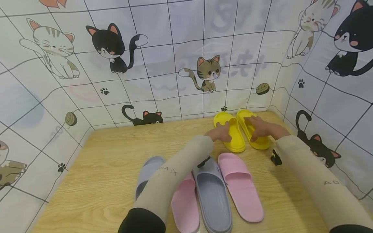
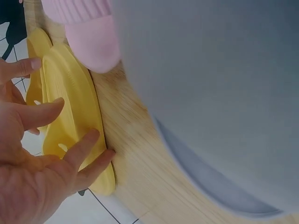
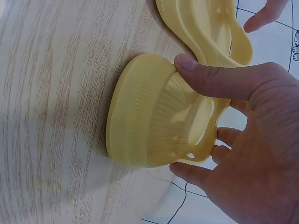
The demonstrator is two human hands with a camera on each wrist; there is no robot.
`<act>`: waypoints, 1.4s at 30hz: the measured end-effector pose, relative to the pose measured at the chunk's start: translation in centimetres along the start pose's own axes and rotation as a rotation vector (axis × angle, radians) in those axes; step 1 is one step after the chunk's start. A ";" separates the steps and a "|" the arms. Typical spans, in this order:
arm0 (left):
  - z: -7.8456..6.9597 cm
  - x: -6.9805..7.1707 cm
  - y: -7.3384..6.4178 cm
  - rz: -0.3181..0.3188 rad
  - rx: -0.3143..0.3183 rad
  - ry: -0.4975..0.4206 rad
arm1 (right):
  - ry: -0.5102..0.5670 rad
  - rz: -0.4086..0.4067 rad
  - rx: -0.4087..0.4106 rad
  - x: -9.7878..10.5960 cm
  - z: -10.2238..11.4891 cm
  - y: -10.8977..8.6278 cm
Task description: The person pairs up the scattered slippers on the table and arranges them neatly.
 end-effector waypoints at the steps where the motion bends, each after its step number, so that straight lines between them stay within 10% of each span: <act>1: -0.1 0.0 0.0 0.014 0.000 -0.002 | 0.002 0.002 -0.004 0.0 0.0 0.0; 27: -0.2 -0.1 -0.2 0.134 -0.060 -0.356 | -0.033 0.002 0.030 0.7 0.6 -0.1; 42: 3.2 4.3 -5.8 0.013 -0.172 -0.352 | -0.071 -0.177 0.239 4.0 4.6 -1.9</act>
Point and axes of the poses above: each hand's wrist, its own y-axis towards the middle knuckle, its own x-axis out of the back of the hand, z = x × y, the point moved 1 cm from there along y, towards the middle knuckle, and after that the axes turned 7 degrees about -y, right-handed, at the moved point
